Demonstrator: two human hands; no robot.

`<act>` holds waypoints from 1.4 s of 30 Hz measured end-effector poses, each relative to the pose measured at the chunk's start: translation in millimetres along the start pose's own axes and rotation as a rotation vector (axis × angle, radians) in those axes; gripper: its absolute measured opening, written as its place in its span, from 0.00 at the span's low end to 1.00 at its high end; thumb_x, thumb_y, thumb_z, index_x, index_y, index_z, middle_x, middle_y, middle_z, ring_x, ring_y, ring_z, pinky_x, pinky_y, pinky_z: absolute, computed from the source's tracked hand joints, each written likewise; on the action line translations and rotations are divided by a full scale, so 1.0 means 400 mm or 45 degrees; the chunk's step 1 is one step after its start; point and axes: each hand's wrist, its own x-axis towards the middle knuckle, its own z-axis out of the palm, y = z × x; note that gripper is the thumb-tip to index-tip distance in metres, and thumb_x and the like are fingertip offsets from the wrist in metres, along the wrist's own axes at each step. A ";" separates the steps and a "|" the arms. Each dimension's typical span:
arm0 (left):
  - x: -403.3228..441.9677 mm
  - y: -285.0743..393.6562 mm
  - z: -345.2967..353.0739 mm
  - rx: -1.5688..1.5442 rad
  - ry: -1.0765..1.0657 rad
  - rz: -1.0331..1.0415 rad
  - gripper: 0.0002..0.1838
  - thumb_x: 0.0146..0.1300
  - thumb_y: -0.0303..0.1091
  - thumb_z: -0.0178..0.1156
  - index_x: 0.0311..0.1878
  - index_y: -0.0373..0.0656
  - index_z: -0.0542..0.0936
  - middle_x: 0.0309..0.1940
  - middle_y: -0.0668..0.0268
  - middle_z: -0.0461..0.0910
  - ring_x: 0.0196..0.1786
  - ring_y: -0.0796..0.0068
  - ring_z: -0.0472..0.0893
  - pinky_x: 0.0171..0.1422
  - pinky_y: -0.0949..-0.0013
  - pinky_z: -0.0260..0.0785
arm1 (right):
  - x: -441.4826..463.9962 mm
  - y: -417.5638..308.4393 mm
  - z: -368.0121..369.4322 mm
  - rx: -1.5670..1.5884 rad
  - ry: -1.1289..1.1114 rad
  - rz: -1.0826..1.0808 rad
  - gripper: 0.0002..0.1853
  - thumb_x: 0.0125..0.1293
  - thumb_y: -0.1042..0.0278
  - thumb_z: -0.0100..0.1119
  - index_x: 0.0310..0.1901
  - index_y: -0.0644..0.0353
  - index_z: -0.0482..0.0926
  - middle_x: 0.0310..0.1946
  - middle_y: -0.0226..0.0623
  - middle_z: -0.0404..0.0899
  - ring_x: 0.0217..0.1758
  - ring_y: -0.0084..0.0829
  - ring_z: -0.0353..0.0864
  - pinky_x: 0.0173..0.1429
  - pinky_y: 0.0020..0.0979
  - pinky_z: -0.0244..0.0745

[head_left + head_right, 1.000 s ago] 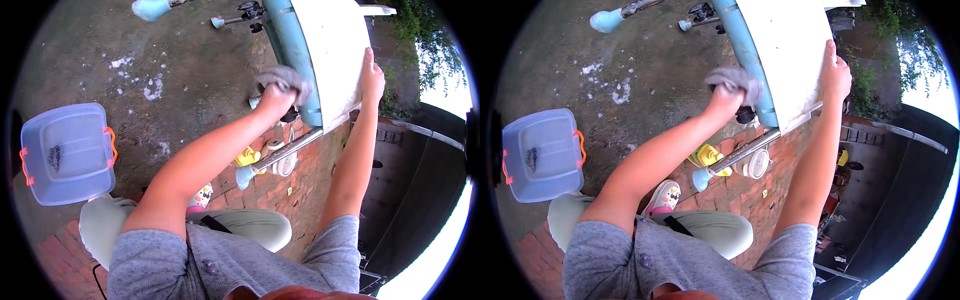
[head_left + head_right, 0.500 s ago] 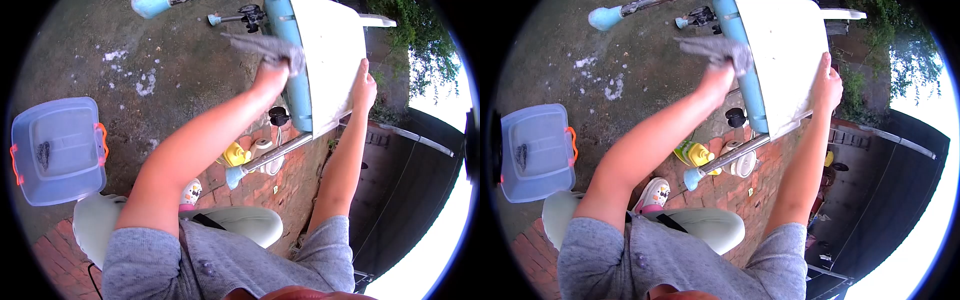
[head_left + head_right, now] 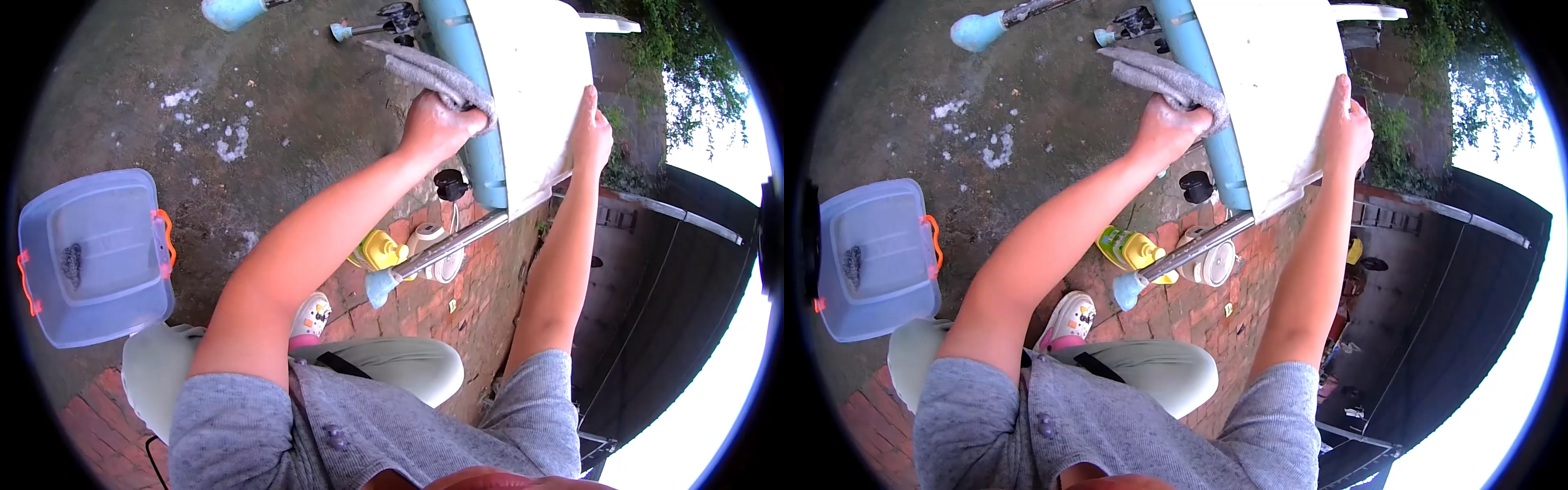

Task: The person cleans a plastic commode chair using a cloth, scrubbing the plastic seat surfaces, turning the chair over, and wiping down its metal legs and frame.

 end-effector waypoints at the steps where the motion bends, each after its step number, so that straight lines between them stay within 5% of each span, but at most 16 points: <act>1: 0.010 0.004 -0.001 0.050 0.036 0.102 0.09 0.46 0.31 0.60 0.31 0.40 0.80 0.29 0.63 0.81 0.35 0.73 0.80 0.40 0.71 0.72 | 0.004 0.000 0.004 0.005 0.000 -0.003 0.43 0.54 0.24 0.35 0.46 0.59 0.79 0.41 0.48 0.79 0.48 0.46 0.76 0.53 0.40 0.67; 6: 0.054 0.034 -0.021 0.096 0.083 0.092 0.07 0.49 0.31 0.59 0.30 0.39 0.80 0.28 0.64 0.81 0.33 0.74 0.79 0.38 0.71 0.71 | -0.003 -0.004 -0.009 -0.001 -0.037 -0.015 0.43 0.54 0.23 0.35 0.46 0.58 0.79 0.41 0.48 0.79 0.49 0.45 0.76 0.54 0.40 0.67; 9: 0.114 0.091 -0.034 -0.220 0.278 -0.151 0.06 0.55 0.31 0.54 0.28 0.40 0.78 0.25 0.67 0.78 0.30 0.76 0.77 0.35 0.72 0.69 | -0.013 -0.010 -0.012 -0.023 -0.028 0.005 0.43 0.53 0.23 0.34 0.47 0.57 0.78 0.42 0.49 0.78 0.49 0.46 0.75 0.54 0.41 0.67; 12: 0.130 0.087 -0.052 -0.159 0.271 -0.314 0.17 0.64 0.47 0.49 0.45 0.44 0.73 0.39 0.64 0.76 0.42 0.73 0.74 0.43 0.61 0.70 | -0.047 -0.030 -0.023 -0.080 0.032 0.023 0.43 0.53 0.23 0.34 0.48 0.57 0.78 0.43 0.49 0.78 0.50 0.47 0.75 0.54 0.42 0.67; 17: 0.005 0.058 0.002 -0.169 0.212 -0.288 0.18 0.64 0.44 0.50 0.43 0.37 0.74 0.39 0.64 0.74 0.43 0.76 0.72 0.51 0.68 0.65 | -0.050 -0.041 -0.030 -0.104 -0.007 0.032 0.41 0.56 0.25 0.32 0.47 0.57 0.79 0.42 0.49 0.78 0.50 0.47 0.75 0.54 0.42 0.66; 18: -0.033 0.026 0.016 -0.183 0.269 -0.226 0.10 0.59 0.36 0.52 0.35 0.39 0.77 0.31 0.68 0.77 0.36 0.79 0.75 0.39 0.72 0.67 | -0.048 -0.046 -0.029 -0.086 0.000 0.022 0.41 0.56 0.25 0.32 0.47 0.57 0.79 0.42 0.49 0.78 0.50 0.47 0.75 0.54 0.42 0.66; 20: -0.122 -0.015 0.013 -0.173 -0.019 -0.329 0.07 0.59 0.30 0.49 0.36 0.40 0.75 0.34 0.70 0.76 0.39 0.79 0.73 0.45 0.72 0.66 | -0.055 -0.046 -0.031 -0.056 0.009 0.079 0.41 0.56 0.26 0.33 0.46 0.57 0.79 0.42 0.49 0.78 0.50 0.47 0.75 0.54 0.42 0.66; 22: -0.190 -0.078 0.019 -0.195 -0.086 -0.119 0.07 0.59 0.26 0.47 0.37 0.40 0.75 0.39 0.67 0.75 0.46 0.78 0.72 0.53 0.71 0.64 | -0.056 -0.046 -0.033 -0.054 -0.009 0.067 0.41 0.56 0.25 0.33 0.46 0.57 0.79 0.42 0.49 0.78 0.49 0.47 0.75 0.54 0.42 0.66; 24: -0.163 -0.136 -0.021 0.583 -0.208 0.585 0.08 0.60 0.25 0.46 0.39 0.40 0.75 0.39 0.66 0.75 0.46 0.76 0.73 0.53 0.70 0.65 | -0.054 -0.043 -0.032 -0.083 0.021 0.064 0.41 0.56 0.25 0.34 0.46 0.57 0.79 0.41 0.49 0.78 0.48 0.47 0.75 0.53 0.42 0.67; 30: 0.020 -0.013 -0.017 -0.689 0.266 -0.437 0.07 0.65 0.35 0.48 0.37 0.46 0.75 0.35 0.70 0.74 0.39 0.80 0.73 0.47 0.73 0.66 | -0.052 -0.037 -0.025 -0.029 -0.001 0.037 0.43 0.55 0.24 0.34 0.48 0.59 0.78 0.44 0.46 0.78 0.51 0.44 0.75 0.56 0.39 0.65; 35: 0.169 0.031 -0.072 -0.613 0.132 -0.566 0.16 0.57 0.49 0.56 0.41 0.49 0.76 0.39 0.69 0.78 0.41 0.75 0.76 0.44 0.67 0.67 | -0.046 -0.048 -0.026 -0.048 -0.036 0.054 0.44 0.55 0.24 0.32 0.48 0.60 0.77 0.44 0.46 0.78 0.51 0.44 0.75 0.56 0.39 0.65; 42: 0.116 0.012 -0.062 -0.823 -0.142 -0.692 0.21 0.59 0.53 0.52 0.49 0.52 0.72 0.44 0.70 0.76 0.43 0.76 0.75 0.46 0.64 0.66 | -0.034 -0.025 -0.005 -0.045 0.064 -0.031 0.41 0.57 0.26 0.32 0.44 0.58 0.80 0.38 0.48 0.79 0.45 0.48 0.77 0.49 0.41 0.68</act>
